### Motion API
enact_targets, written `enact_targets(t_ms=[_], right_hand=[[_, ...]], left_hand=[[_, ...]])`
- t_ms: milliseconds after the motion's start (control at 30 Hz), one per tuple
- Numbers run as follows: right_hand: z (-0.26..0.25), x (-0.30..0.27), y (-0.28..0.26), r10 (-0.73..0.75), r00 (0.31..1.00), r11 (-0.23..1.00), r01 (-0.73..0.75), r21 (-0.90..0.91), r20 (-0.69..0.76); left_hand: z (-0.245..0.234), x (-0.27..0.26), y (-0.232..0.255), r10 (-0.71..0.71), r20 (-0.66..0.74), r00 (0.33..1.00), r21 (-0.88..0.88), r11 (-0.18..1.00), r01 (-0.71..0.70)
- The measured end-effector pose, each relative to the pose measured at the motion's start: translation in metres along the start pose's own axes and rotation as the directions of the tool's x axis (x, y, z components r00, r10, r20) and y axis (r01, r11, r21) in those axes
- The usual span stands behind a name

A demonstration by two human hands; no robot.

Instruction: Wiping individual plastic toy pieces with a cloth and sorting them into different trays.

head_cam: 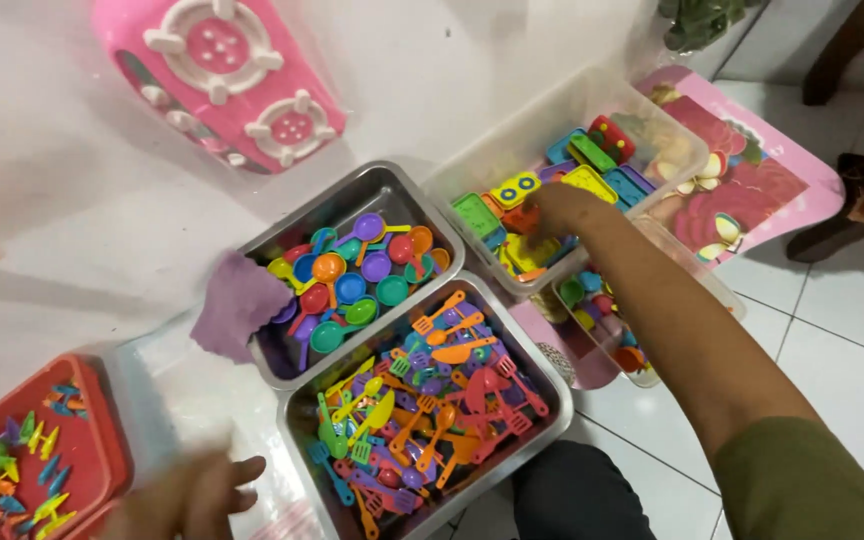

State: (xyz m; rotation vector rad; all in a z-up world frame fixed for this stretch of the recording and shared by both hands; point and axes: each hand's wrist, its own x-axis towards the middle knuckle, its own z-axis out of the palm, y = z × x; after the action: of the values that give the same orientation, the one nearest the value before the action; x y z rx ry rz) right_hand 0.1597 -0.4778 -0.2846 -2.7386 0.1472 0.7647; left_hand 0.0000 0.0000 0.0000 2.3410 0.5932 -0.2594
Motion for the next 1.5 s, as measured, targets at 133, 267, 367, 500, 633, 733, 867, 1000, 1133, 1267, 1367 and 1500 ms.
enact_targets(t_ms=[133,267,367,500,633,733,867,1000,1133,1267,1367,1500], right_hand=[[0.012,0.006,-0.002,-0.012,0.997,0.991,0.021,-0.131,0.072],[0.015,-0.006,0.008,-0.008,0.975,0.978,-0.038,-0.205,-0.221],[-0.019,-0.050,-0.003,0.020,0.917,0.997,-0.049,-0.061,-0.399],[-0.056,-0.123,-0.033,-0.034,0.678,0.916,0.315,0.248,-0.734],[-0.082,-0.204,-0.154,-0.114,0.736,0.732,0.516,0.444,-0.667],[-0.085,-0.252,-0.257,-0.323,0.862,0.703,0.495,0.511,-0.392],[-0.078,-0.280,-0.376,-0.789,0.571,0.475,0.801,0.364,-0.226],[-0.060,-0.229,-0.440,-0.751,0.546,0.345,0.804,0.485,-0.370],[-0.030,-0.140,-0.442,-0.762,0.529,0.591,0.804,-0.067,-0.374],[0.013,-0.083,-0.447,-0.586,0.792,0.642,0.326,-0.694,-0.169],[0.015,-0.067,-0.449,-0.738,0.618,0.521,0.265,-0.811,-0.272],[-0.024,-0.119,-0.474,-0.650,0.696,0.702,0.397,-0.591,-0.306]], left_hand=[[-0.011,0.008,0.010,0.482,-0.276,0.832,0.278,0.868,-0.410],[-0.015,0.037,-0.040,0.620,-0.418,0.664,0.368,0.784,-0.500],[-0.014,0.045,-0.059,0.612,-0.401,0.682,0.314,0.791,-0.525],[-0.021,0.038,-0.067,0.668,-0.297,0.682,0.094,0.731,-0.676],[-0.029,0.033,-0.078,0.615,-0.166,0.771,-0.095,0.768,-0.633],[-0.034,0.021,-0.077,0.670,0.061,0.740,-0.575,0.630,-0.523],[-0.026,0.017,-0.097,0.783,0.245,0.572,-0.892,0.413,-0.182],[-0.041,0.032,-0.115,0.600,0.087,0.796,-0.975,0.216,-0.056],[-0.084,0.042,-0.132,0.399,0.011,0.917,-0.996,0.090,-0.027],[-0.092,0.055,-0.149,0.253,0.006,0.967,-0.997,-0.069,0.024],[-0.093,0.051,-0.149,0.227,0.004,0.974,-0.993,-0.111,0.030],[-0.097,0.044,-0.147,0.237,-0.012,0.971,-0.997,-0.079,0.007]])
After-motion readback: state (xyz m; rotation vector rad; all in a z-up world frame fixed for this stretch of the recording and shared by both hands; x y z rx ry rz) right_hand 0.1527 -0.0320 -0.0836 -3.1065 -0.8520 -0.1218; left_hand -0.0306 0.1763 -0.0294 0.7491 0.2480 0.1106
